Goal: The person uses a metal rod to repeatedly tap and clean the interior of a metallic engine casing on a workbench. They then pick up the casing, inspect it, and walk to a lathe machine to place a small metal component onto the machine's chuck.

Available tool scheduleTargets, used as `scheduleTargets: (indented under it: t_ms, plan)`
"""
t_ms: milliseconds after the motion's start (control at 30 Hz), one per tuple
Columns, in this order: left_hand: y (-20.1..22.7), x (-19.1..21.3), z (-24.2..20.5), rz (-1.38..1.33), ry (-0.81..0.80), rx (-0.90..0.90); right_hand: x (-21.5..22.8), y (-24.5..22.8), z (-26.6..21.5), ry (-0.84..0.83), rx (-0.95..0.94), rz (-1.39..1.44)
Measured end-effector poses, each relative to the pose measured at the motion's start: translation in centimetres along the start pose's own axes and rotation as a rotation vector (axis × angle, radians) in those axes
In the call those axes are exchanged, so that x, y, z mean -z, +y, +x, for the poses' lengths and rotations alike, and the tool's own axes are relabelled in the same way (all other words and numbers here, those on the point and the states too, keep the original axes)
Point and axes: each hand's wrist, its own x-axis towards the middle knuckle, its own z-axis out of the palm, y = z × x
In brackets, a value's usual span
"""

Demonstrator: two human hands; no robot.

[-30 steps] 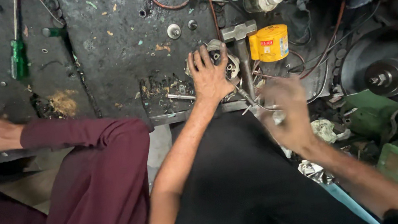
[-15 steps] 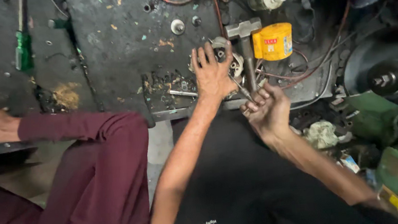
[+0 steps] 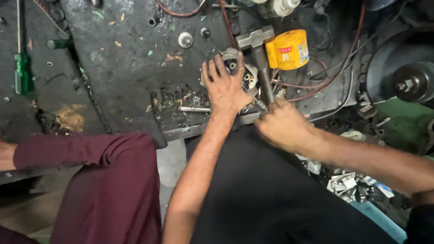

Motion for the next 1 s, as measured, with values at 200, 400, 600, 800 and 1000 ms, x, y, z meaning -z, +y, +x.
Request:
scheduleTargets:
  t_ms: [200,400,600,800,1000]
  plan:
    - [-0.3,0.0,0.3,-0.005,-0.001,0.0,-1.8,-0.1,0.8,0.215,-0.447,1.065]
    - [-0.6,-0.2,0.3,-0.024,-0.002,-0.014,-0.9,-2.7,-1.2,0.477,-0.526,1.691]
    - [-0.2,-0.5,0.3,0.009,-0.05,-0.004,1.5,-0.5,-4.0,0.628,-0.256,0.441]
    - [0.0,-0.1,0.4,0.025,-0.069,0.014,0.3,0.4,-0.3,-0.042,0.01,-0.015]
    - [-0.3,-0.3,0.3,0.013,-0.025,-0.013,-2.0,0.6,0.3,0.049,-0.281,0.726]
